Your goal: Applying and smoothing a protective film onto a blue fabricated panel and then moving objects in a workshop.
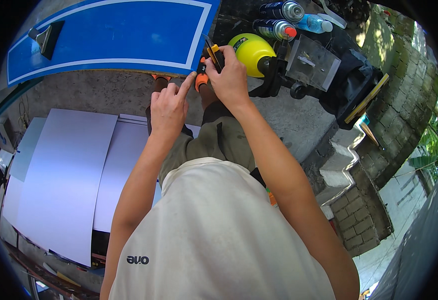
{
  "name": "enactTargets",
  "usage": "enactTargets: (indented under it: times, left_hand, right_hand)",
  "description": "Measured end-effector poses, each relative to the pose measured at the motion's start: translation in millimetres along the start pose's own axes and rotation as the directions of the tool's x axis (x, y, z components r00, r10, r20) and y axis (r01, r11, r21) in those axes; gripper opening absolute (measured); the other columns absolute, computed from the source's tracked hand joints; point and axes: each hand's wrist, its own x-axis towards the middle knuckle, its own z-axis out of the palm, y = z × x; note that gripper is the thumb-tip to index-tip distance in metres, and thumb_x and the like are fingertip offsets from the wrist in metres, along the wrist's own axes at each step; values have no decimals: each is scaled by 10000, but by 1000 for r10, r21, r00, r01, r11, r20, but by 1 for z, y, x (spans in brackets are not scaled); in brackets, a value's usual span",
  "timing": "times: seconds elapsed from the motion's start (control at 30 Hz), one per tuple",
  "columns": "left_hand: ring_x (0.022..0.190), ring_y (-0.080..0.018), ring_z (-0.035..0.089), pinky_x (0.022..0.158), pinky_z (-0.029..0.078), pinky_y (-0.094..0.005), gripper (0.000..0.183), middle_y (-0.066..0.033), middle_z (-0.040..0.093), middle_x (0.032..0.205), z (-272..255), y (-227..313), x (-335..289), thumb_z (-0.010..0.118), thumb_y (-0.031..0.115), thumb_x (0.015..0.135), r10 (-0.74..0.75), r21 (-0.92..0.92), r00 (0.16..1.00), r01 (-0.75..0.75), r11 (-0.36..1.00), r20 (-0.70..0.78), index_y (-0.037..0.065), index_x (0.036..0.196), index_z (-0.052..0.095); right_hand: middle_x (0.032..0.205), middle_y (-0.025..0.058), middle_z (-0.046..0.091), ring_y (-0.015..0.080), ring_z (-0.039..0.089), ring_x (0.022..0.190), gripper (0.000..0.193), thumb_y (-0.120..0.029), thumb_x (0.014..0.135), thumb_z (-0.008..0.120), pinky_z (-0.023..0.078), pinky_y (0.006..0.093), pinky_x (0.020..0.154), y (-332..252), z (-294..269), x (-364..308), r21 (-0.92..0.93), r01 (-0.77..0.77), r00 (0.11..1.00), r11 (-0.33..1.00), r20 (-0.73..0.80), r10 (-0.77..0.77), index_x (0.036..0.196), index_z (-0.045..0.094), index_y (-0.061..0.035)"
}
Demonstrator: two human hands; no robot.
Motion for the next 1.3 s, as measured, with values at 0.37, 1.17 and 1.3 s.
enactTargets:
  times: [0.37, 1.17, 1.3]
  left_hand:
    - [713, -178, 539, 702, 375, -362, 726, -7, 501, 805, -3, -7, 1, 666, 60, 872, 46, 102, 999, -46, 994, 4, 295, 1544, 524]
    - [711, -157, 574, 677, 366, -351, 753, 9, 534, 816, 5, -22, 2, 702, 34, 843, -4, 4, 998, 4, 1000, -70, 272, 1537, 534]
    - [712, -155, 579, 680, 367, -355, 755, 11, 544, 822, 7, -21, -3, 704, 31, 835, -15, -21, 997, 13, 1000, -73, 258, 1535, 534]
  right_hand:
    - [928, 110, 768, 199, 761, 883, 247, -123, 912, 758, 568, 328, 795, 3, 2, -1, 26, 26, 999, 999, 18, -27, 1077, 621, 0]
    - [920, 133, 642, 350, 690, 820, 199, -145, 845, 777, 545, 445, 737, -4, 17, -5, -212, 209, 972, 955, 150, -180, 984, 704, -23]
    - [925, 133, 653, 348, 690, 818, 197, -152, 846, 770, 547, 444, 738, -3, 17, -3, -240, 263, 960, 934, 159, -229, 982, 710, -23]
